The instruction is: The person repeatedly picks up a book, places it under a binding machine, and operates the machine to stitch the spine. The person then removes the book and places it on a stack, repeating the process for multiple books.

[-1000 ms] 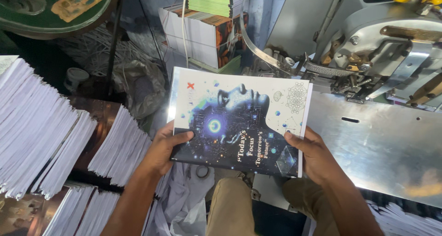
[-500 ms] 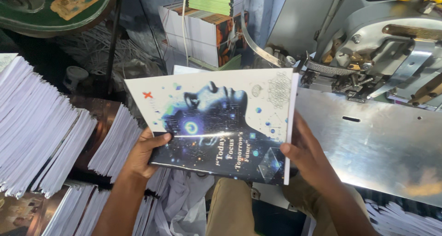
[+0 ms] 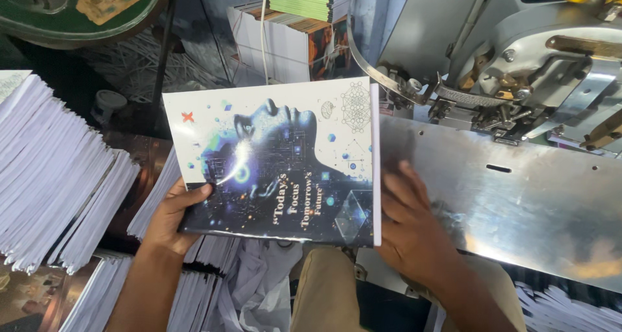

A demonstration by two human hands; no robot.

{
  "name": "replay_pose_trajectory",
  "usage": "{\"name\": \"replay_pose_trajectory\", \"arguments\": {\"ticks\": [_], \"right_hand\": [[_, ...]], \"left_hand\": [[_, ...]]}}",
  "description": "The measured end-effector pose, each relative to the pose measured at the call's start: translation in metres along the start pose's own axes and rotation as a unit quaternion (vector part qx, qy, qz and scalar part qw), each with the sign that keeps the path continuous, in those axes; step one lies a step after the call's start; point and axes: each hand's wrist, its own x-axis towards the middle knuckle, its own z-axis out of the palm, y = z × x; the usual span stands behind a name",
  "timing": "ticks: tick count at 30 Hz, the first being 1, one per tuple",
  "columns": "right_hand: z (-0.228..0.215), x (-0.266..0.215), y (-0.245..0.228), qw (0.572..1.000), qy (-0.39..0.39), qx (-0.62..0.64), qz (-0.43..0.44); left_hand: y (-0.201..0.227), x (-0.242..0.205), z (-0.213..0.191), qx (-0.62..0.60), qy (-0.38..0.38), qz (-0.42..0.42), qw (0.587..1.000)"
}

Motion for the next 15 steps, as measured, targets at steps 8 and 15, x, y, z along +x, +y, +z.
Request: {"name": "replay_pose_trajectory", "arguments": {"ticks": [8,15], "right_hand": [[-0.012,0.028,-0.015,0.993,-0.002,0.12,-0.015],[-0.007,0.051,-0.026,0.971,-0.039,0.234,0.04]], "left_hand": [[0.05,-0.023,0.013,-0.026,-0.024,0.046,0.998],[0.069,-0.038,0.036,0.016,0.032,0.095,0.995]]}}
